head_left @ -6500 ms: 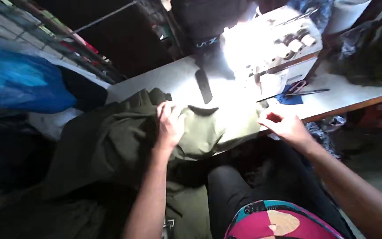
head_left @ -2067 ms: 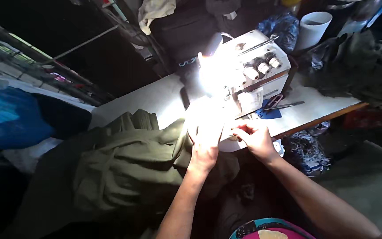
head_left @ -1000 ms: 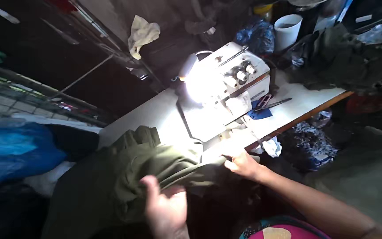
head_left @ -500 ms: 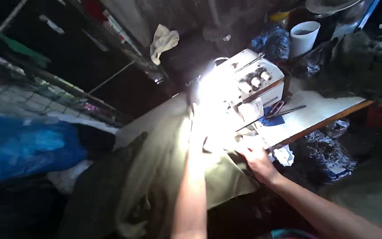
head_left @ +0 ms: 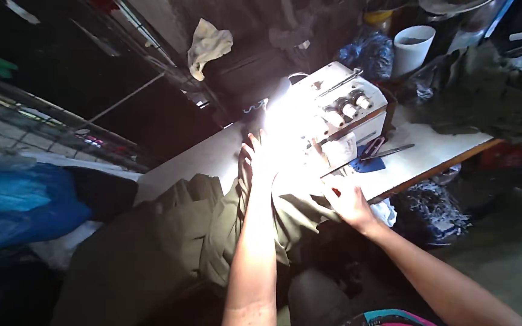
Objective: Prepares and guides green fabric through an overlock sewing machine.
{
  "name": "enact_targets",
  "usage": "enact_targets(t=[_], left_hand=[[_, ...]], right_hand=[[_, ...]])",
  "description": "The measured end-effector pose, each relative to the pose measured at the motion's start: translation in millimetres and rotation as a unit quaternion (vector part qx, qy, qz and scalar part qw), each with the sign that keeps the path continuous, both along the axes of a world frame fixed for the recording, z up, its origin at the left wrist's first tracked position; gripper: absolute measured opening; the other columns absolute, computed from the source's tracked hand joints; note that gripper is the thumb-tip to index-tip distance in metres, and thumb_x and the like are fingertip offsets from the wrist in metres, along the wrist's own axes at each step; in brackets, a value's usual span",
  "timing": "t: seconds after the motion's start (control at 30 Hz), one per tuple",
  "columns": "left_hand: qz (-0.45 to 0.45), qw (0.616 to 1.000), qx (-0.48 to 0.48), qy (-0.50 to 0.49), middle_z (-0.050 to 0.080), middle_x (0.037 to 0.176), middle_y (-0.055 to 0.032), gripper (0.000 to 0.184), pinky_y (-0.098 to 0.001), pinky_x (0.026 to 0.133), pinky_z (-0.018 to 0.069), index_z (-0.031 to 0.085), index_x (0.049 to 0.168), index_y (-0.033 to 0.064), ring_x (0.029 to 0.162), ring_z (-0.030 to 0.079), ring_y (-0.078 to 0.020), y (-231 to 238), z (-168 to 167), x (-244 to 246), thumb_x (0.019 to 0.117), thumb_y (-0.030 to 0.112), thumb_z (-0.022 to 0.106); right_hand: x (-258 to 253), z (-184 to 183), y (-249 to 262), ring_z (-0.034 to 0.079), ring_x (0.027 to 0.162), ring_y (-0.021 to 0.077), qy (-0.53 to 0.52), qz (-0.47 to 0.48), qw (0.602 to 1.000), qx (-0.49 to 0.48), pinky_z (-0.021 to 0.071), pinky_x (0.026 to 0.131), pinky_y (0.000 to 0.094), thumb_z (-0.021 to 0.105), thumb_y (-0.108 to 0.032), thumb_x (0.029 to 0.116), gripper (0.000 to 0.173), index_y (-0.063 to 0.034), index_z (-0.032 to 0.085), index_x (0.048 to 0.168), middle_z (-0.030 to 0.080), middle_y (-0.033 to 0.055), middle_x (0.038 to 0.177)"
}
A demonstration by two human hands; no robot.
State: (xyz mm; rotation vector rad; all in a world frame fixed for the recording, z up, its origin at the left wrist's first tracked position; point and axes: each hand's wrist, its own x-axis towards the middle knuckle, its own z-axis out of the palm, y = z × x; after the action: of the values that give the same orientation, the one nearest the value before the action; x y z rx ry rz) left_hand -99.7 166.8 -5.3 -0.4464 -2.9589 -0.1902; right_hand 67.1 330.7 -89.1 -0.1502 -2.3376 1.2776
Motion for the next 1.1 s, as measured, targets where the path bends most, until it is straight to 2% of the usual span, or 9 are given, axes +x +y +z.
enact_targets(t=[0.1,0.2,0.33,0.5,0.6,0.67,0.77,0.97,1.1], left_hand=[[-0.105,0.961,0.180,0.184,0.040,0.161,-0.0151,0.050,-0.0536,0.126,0.0204,0.049,0.151,0.0085,0.153,0.028,-0.0351,-7,-1,4,0.1048,0.027,0.053],[-0.109,0.852,0.384,0.339,0.062,0.140,-0.0127,0.030,-0.0428,0.118,0.0395,0.068,0.125,0.0021,0.140,0.049,-0.0272,-15,-6,36,0.0992,0.008,0.056],[-0.173,0.812,0.482,0.280,0.070,0.109,-0.0087,0.018,-0.0320,0.095,0.0553,0.072,0.101,-0.0017,0.106,0.065,-0.0158,-31,-16,97,0.0963,0.004,0.055],[-0.316,0.877,0.360,-0.004,0.073,0.089,0.0062,0.035,-0.0195,0.083,0.0556,0.074,0.092,0.0092,0.088,0.066,0.0039,-52,18,100,0.1057,0.031,0.051],[-0.309,0.920,0.240,0.013,0.071,0.087,0.0001,0.030,-0.0295,0.090,0.0510,0.076,0.089,0.0090,0.091,0.065,-0.0061,-67,22,82,0.1022,0.026,0.055],[-0.286,0.933,0.218,0.033,0.072,0.086,0.0000,0.026,-0.0294,0.089,0.0521,0.077,0.088,0.0099,0.090,0.066,-0.0064,-81,18,78,0.1002,0.024,0.058],[-0.245,0.935,0.249,0.050,0.073,0.090,0.0019,0.017,-0.0231,0.087,0.0551,0.077,0.088,0.0103,0.091,0.068,-0.0017,-98,10,83,0.0959,0.018,0.063],[-0.285,0.917,0.277,0.044,0.076,0.101,0.0019,0.013,-0.0278,0.095,0.0552,0.080,0.096,0.0120,0.101,0.069,-0.0060,-99,8,102,0.0964,0.017,0.068],[-0.328,0.910,0.252,-0.012,0.076,0.108,0.0017,0.019,-0.0324,0.101,0.0524,0.079,0.106,0.0126,0.108,0.067,-0.0066,-83,20,103,0.0985,0.024,0.065]], right_hand=[[8,2,1,0.070,0.094,0.0297,0.060,-0.104,0.982,0.148,0.0590,0.081,0.0451,0.061,-0.028,0.0981,0.026,-0.0059,0.075,0.102,0.071,0.0146,0.100],[15,18,-2,0.069,0.096,0.0271,0.107,-0.105,0.976,0.157,0.0570,0.083,0.0436,0.062,-0.033,0.0967,0.026,-0.0122,0.076,0.104,0.071,0.0098,0.101],[16,26,-19,0.067,0.102,0.0314,-0.124,0.093,0.986,0.068,0.0534,0.089,0.0539,0.055,-0.050,0.0992,0.046,-0.0082,0.074,0.100,0.070,0.0129,0.102],[38,23,-69,0.068,0.094,0.0233,0.191,0.035,0.973,0.125,0.0571,0.081,0.0380,0.065,-0.025,0.0944,0.015,-0.0127,0.075,0.095,0.070,0.0082,0.097],[62,4,-97,0.068,0.103,0.0256,0.175,0.078,0.941,0.279,0.0551,0.085,0.0432,0.058,-0.013,0.0971,0.017,-0.0180,0.072,0.106,0.072,0.0069,0.110],[80,-24,-104,0.066,0.100,0.0297,0.113,0.203,0.919,0.318,0.0529,0.087,0.0498,0.065,-0.013,0.0907,0.007,-0.0124,0.070,0.095,0.069,0.0089,0.100],[87,-45,-96,0.066,0.094,0.0230,0.129,0.220,0.928,0.271,0.0512,0.086,0.0465,0.063,-0.031,0.0962,0.022,-0.0165,0.069,0.080,0.069,0.0013,0.086],[36,10,-54,0.070,0.087,0.0207,-0.024,0.066,0.997,0.039,0.0582,0.078,0.0450,0.059,-0.046,0.0985,0.039,-0.0119,0.075,0.106,0.072,0.0054,0.094],[14,21,-56,0.062,0.079,0.0131,-0.077,0.135,0.976,-0.155,0.0520,0.074,0.0318,0.067,-0.034,0.0957,0.030,-0.0043,0.071,0.098,0.066,0.0068,0.089]])
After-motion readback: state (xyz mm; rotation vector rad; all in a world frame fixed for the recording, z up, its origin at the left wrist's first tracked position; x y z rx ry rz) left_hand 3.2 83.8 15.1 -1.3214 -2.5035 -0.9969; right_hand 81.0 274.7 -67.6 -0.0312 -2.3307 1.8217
